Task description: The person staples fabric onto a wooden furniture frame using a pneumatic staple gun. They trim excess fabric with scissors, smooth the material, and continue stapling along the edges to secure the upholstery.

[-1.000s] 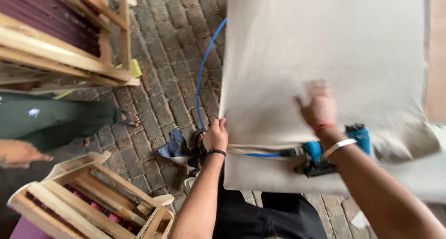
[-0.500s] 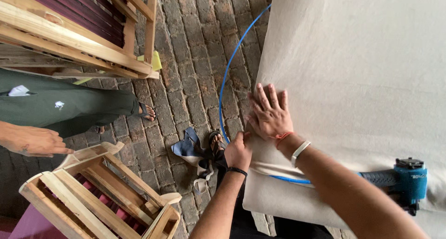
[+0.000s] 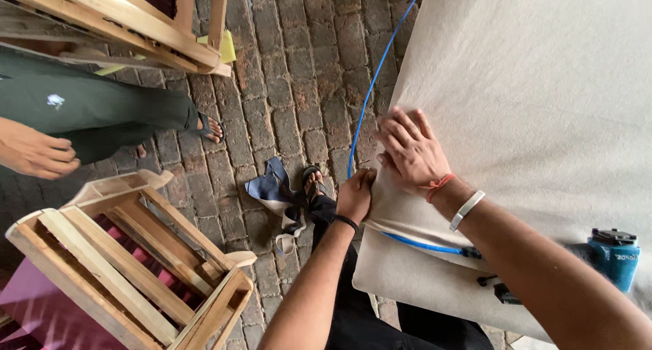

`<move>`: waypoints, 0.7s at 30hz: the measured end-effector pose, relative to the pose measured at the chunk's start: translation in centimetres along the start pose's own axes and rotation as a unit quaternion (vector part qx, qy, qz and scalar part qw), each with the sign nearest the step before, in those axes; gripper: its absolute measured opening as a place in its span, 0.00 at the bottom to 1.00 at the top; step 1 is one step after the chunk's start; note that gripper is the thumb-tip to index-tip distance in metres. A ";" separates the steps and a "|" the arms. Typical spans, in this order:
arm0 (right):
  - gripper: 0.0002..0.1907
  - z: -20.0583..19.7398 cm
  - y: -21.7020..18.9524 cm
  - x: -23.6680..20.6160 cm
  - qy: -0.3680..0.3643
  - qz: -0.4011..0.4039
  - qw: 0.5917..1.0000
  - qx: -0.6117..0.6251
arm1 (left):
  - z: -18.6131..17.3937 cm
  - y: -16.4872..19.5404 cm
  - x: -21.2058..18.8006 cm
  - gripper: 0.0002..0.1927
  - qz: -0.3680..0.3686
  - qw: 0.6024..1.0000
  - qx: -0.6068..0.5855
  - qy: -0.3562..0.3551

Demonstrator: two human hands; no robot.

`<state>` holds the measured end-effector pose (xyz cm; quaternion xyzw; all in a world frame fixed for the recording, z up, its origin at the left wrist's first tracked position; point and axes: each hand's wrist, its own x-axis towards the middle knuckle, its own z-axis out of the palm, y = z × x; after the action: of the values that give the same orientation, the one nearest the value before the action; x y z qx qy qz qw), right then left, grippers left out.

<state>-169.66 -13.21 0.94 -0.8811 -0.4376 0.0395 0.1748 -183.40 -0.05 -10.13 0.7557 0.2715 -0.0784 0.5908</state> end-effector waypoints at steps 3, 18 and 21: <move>0.15 -0.6 0.2 0.0 -0.017 -0.078 0.996 0.036 | 0.4 -1.8 0.7 0.17 -0.002 0.999 -0.026 -0.043; 0.23 0.0 -1.1 -0.2 -0.038 -0.049 0.998 -0.029 | 2.0 -5.2 1.5 0.22 -0.111 0.946 -0.246 -0.180; 0.47 0.6 -2.5 -1.0 0.017 0.134 0.990 -0.030 | 1.6 -4.1 1.2 0.22 -0.115 0.921 -0.316 -0.196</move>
<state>-172.29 -12.46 1.15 -0.9370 -0.3138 0.0342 0.1494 -184.13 -0.51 -14.64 0.4627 0.2454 -0.2025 0.8275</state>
